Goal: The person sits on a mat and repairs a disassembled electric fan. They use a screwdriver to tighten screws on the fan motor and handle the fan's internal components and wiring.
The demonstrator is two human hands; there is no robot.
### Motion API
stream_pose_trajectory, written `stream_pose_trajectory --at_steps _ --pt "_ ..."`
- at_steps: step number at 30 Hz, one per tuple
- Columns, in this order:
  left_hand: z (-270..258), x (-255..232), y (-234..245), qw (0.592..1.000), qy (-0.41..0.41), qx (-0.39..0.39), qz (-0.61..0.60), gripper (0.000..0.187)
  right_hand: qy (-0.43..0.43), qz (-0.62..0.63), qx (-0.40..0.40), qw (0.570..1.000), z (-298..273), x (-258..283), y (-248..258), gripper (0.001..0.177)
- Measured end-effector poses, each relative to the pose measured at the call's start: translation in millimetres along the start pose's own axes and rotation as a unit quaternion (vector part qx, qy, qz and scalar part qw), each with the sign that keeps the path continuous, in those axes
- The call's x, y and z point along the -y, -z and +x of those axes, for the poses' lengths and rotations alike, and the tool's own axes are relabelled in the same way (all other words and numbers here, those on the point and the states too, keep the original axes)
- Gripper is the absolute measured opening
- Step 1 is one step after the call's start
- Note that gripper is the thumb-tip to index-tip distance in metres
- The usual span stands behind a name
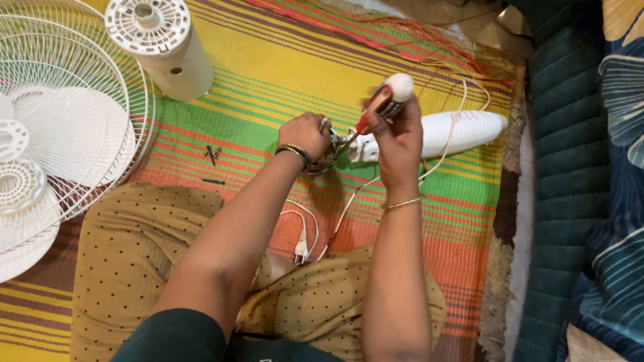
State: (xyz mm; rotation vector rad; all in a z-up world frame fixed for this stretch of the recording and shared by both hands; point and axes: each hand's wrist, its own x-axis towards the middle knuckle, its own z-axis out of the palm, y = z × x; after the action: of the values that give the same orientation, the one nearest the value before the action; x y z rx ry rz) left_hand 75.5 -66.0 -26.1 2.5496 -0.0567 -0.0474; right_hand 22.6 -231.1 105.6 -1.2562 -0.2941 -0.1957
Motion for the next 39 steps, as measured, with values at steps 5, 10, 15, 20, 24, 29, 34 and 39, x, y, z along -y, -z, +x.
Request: stream_pose_trajectory --at_steps 5,10,15,20,24,29,34,39 --pt "-1 0 2 1.000 0.002 0.001 -0.004 0.032 0.101 -0.229 -0.080 0.965 6 17 -2 0.061" --pt "-1 1 2 1.000 0.002 -0.003 -0.018 0.031 0.035 -0.100 -0.003 0.994 7 26 -1 0.066" --pt "-2 -2 6 1.000 0.005 0.007 -0.020 0.031 -0.041 0.039 0.030 0.998 15 30 10 0.073" --pt "-4 -2 5 0.999 0.003 -0.018 -0.032 0.031 0.038 -0.094 -0.054 0.993 8 13 21 0.071" --pt "-3 -2 4 1.000 0.008 -0.001 -0.021 0.031 0.052 -0.157 -0.065 0.984 8 21 12 0.058" --pt "-2 -1 3 1.000 0.004 0.000 -0.013 0.032 -0.035 0.000 0.064 0.997 5 62 -1 0.073" --pt "-2 -1 3 1.000 0.007 0.002 -0.010 0.030 0.059 -0.255 0.012 0.965 5 63 -15 0.069" --pt "-3 -1 4 1.000 0.003 -0.001 -0.020 0.031 -0.014 -0.040 0.026 0.999 5 68 -17 0.074"
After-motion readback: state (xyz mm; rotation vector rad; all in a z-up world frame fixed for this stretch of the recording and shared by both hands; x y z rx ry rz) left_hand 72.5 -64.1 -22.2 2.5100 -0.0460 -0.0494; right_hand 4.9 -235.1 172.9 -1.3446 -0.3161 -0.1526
